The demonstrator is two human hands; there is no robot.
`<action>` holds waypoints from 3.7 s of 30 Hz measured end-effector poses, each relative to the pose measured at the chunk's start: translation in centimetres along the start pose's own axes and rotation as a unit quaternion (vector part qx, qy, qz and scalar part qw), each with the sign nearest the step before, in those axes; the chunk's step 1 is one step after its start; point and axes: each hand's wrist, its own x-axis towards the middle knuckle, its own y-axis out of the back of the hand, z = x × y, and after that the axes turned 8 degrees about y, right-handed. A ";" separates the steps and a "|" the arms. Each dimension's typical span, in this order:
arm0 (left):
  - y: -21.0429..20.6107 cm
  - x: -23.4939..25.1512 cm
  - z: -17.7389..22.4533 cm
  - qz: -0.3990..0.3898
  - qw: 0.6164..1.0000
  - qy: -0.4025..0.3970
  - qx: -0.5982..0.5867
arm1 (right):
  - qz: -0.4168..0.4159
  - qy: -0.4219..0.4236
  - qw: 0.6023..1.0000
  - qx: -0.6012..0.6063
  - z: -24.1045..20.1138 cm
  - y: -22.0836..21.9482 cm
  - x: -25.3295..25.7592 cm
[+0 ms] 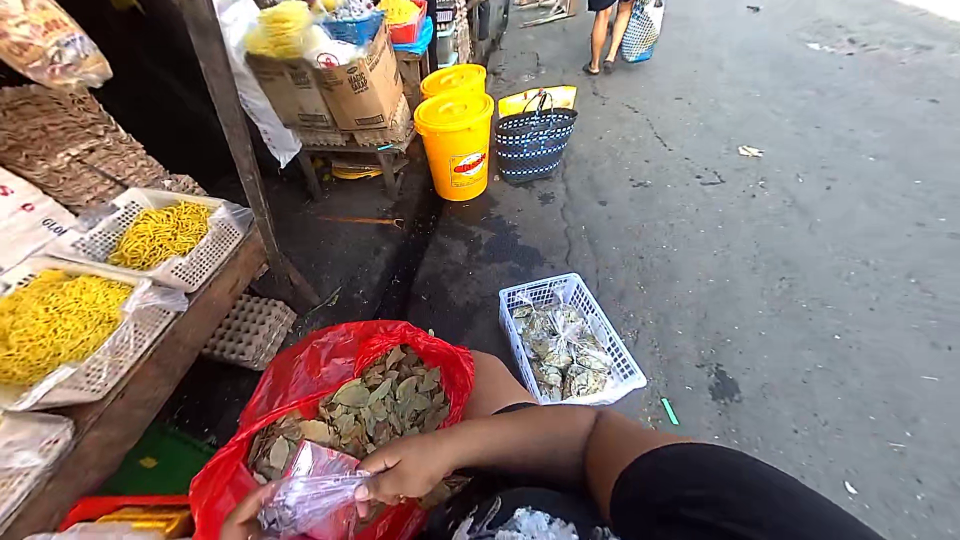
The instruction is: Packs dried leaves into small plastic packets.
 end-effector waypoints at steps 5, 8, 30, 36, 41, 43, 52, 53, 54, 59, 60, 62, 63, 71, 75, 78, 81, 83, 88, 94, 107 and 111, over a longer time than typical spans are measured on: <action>-3.4 -0.3 0.4 0.145 0.978 0.004 0.151 | -0.055 -0.018 0.998 -0.027 -0.6 -1.6 0.3; -1.6 1.1 0.0 0.247 0.959 0.013 0.140 | -0.033 0.002 0.999 -0.036 -0.9 -0.6 0.3; -2.2 -1.8 0.4 -0.222 0.940 0.026 0.258 | -0.066 0.015 0.985 -0.156 -1.0 2.6 -1.9; -2.8 -2.6 0.2 -0.043 0.990 0.117 -0.071 | 0.046 0.107 0.912 -0.394 1.5 3.3 0.6; -7.7 -2.9 1.8 -0.291 0.900 0.118 -0.301 | 0.195 0.278 0.930 -0.140 -1.3 1.1 2.9; -7.9 -3.0 1.2 -0.262 0.922 0.113 -0.260 | 0.154 0.343 0.925 0.054 -2.1 0.2 2.7; -5.4 0.0 1.6 0.011 0.992 0.127 -0.023 | 0.145 0.018 0.988 0.041 -1.2 1.3 0.5; -5.9 -0.1 1.6 0.016 0.989 0.145 -0.023 | 0.164 0.035 0.986 0.000 -0.8 1.2 0.4; -6.2 -0.2 1.6 0.020 0.986 0.165 -0.029 | 0.183 0.054 0.981 -0.029 -0.4 0.9 0.4; -7.6 -0.7 1.4 0.060 0.986 0.101 0.115 | 0.264 0.066 0.962 -0.038 0.2 -0.2 0.9; -8.1 -0.7 1.0 0.090 0.975 0.050 0.195 | 0.278 0.064 0.958 -0.013 0.4 -0.7 1.1; -8.8 -0.7 0.3 0.143 0.938 -0.030 0.315 | 0.316 0.059 0.944 0.075 0.7 -2.1 1.5; -9.2 -0.6 0.1 0.163 0.923 -0.053 0.345 | 0.335 0.054 0.932 0.126 0.9 -2.8 1.7; -8.7 -0.9 1.2 0.159 0.962 0.036 0.221 | 0.327 0.073 0.915 0.224 1.9 -2.3 1.4; -8.1 -1.1 2.0 0.090 0.983 0.113 0.111 | 0.247 0.100 0.934 0.238 1.8 -1.8 1.2; -7.8 -1.3 1.3 0.080 0.981 0.129 0.124 | 0.244 0.041 0.942 0.226 0.8 -1.5 1.1; -7.1 -1.5 0.7 0.070 0.977 0.084 0.182 | 0.244 -0.023 0.952 0.185 0.1 -0.7 0.9; -6.8 -1.7 0.8 0.059 0.975 0.011 0.215 | 0.192 -0.028 0.972 0.133 -0.3 0.1 0.5; -6.6 -1.4 0.6 0.112 0.964 -0.100 0.221 | 0.100 0.040 0.994 0.003 -0.8 1.2 0.1; -6.6 -1.5 1.1 0.093 0.958 -0.145 0.228 | 0.086 0.113 0.979 -0.144 -1.0 -0.1 0.2; -1.5 -0.6 0.2 0.232 0.972 0.014 0.025 | -0.027 0.096 0.949 -0.300 -1.0 -0.6 0.4; -4.6 -0.2 1.0 0.187 0.980 0.032 -0.053 | 0.073 0.092 0.955 -0.273 0.2 -0.1 0.0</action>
